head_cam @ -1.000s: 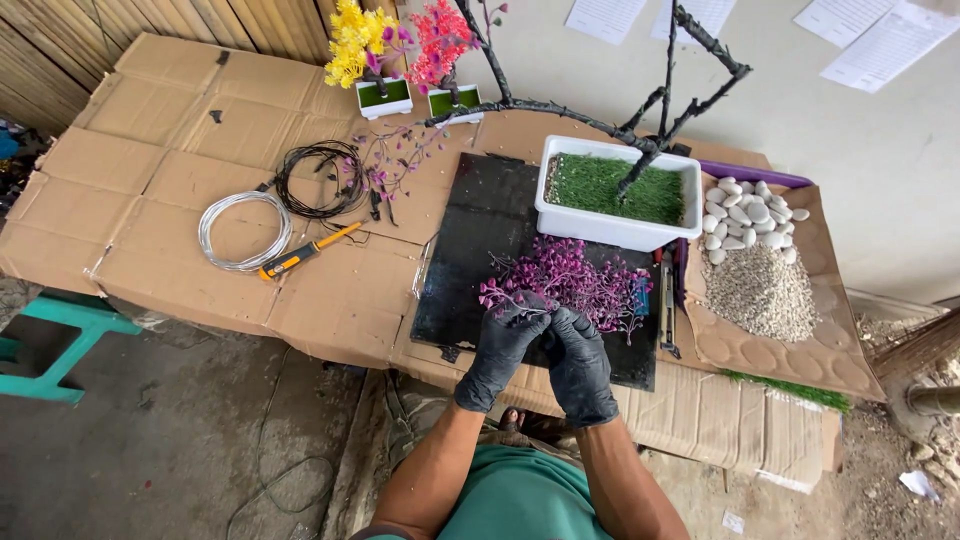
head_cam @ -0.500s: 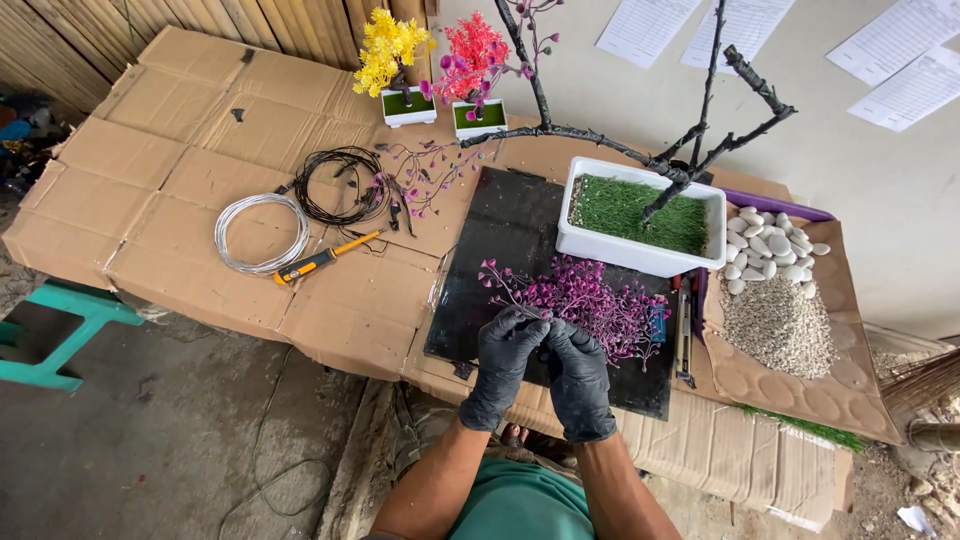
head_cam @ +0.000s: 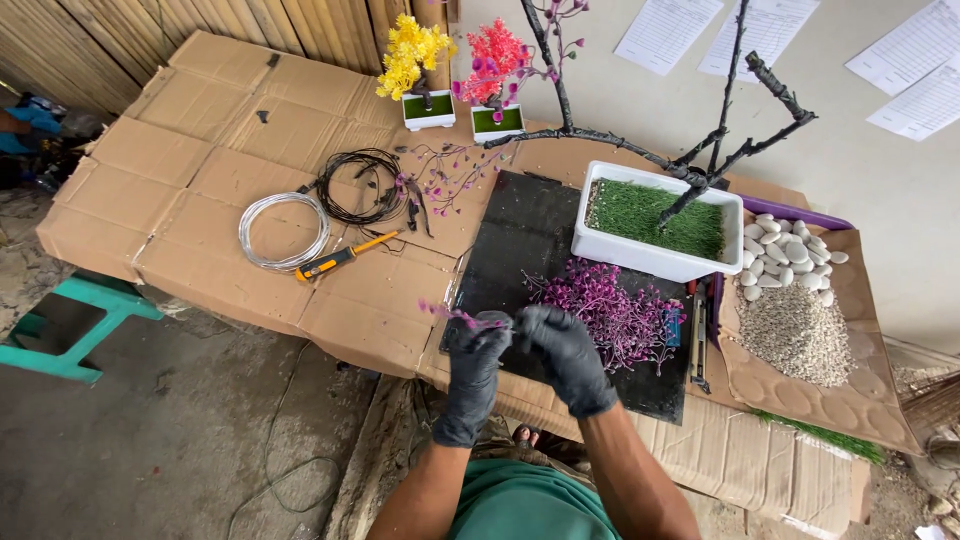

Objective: The person assembles artificial plants by attaching purple flower clusters to a black branch structure. They pick up the flowers, position them on the branches, and secure them using wire. The work is performed on a cardboard-covered table with other crafting materials nearby.

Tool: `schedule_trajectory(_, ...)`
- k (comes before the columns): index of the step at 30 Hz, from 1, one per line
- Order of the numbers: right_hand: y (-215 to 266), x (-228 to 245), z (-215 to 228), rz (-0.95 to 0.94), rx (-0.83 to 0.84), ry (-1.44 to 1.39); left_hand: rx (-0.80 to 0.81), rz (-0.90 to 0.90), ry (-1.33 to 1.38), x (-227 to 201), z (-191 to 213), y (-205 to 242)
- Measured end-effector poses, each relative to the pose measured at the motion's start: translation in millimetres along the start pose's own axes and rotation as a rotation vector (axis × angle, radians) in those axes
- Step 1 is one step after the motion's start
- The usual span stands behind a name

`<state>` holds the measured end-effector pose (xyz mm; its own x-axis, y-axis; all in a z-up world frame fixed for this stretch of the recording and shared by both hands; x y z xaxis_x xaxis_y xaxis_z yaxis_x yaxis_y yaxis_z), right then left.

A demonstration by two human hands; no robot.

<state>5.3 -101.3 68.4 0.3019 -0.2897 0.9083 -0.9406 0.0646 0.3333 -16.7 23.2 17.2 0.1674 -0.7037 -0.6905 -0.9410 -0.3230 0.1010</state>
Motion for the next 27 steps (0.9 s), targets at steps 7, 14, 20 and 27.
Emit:
schedule_trajectory(7,-62,123,-57,0.125,0.292,-0.216,0.162,-0.139,-0.011,-51,54,23)
schedule_trajectory(14,-139,119,-90,0.271,0.536,-0.17,0.105,-0.15,0.039,-28,124,52)
schedule_trajectory(20,-153,109,-92,0.181,0.451,-0.3,-0.008,-0.151,0.187,-18,156,53)
schedule_trajectory(27,-143,122,-93,0.186,0.44,-0.346,0.05,-0.152,0.146,-38,134,43)
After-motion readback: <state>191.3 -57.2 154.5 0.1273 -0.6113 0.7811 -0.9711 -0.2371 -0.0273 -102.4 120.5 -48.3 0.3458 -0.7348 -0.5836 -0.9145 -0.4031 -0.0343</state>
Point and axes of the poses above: each hand's wrist, its own y-axis away from the middle knuckle, its own z-axis out of the back of the hand, x = y × z, the point moved 2 cm from there along -y, towards the middle knuckle, and after that the axes turned 11 degrees about y, right-handed, at the moved point
